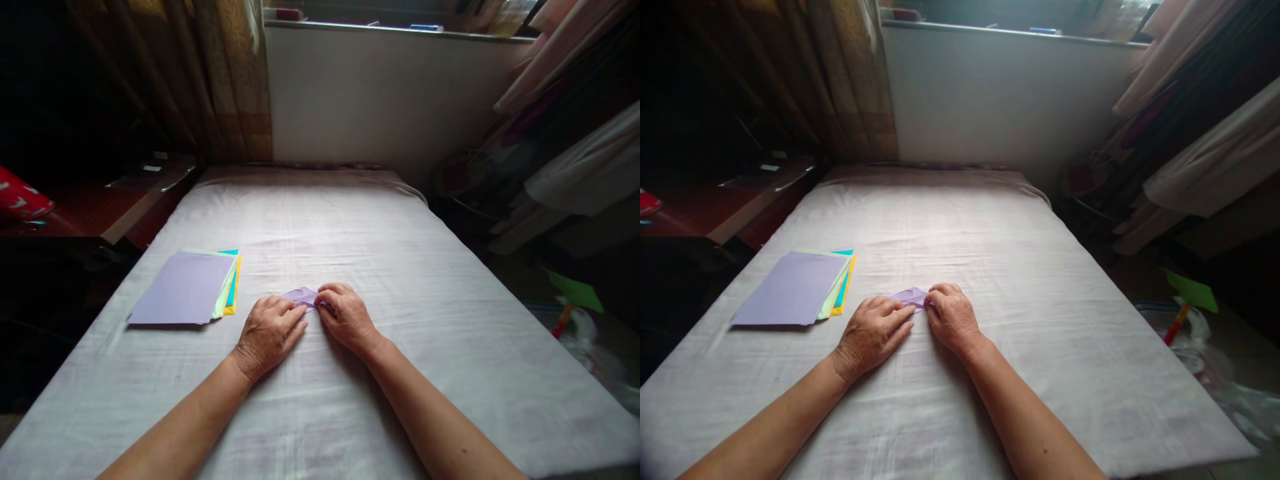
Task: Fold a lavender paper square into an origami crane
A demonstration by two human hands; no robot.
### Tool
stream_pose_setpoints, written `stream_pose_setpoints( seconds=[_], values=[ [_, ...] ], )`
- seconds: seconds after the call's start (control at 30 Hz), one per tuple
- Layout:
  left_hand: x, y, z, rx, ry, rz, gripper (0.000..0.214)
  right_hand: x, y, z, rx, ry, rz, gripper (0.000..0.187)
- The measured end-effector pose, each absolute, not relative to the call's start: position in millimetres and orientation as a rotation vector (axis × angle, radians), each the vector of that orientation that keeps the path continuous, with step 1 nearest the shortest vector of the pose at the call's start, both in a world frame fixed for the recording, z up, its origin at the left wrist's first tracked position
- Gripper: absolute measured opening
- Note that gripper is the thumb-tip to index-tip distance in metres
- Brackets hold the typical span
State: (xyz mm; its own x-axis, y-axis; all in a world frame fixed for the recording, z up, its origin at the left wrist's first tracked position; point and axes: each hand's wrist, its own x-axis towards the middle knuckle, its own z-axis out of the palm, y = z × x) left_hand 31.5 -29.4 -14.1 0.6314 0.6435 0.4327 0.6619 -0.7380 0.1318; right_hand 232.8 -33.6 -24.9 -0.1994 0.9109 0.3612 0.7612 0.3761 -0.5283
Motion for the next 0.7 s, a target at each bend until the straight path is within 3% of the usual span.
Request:
stream_pose_setpoints(
  seconds=[0.23, 0.5, 0.7],
  values=[
    [30.2, -26.1, -15.4, -2.764, -1.210, -0.658, 0.024, 229.3, -42.8, -11.8, -1.629, -1.979, 0.405, 0.010],
    [30.1, -25.7, -10.7, -2.791, -1.290, -0.658, 0.035, 224.9, -52.2, -7.7, -1.345, -1.933, 0.782, 0.013],
    [28.2, -22.9, -10.1, -2.872, -1.252, -0.629, 0.038, 237.7, -42.5, -17.1, -1.404, -1.917, 0.518, 0.014]
  ],
)
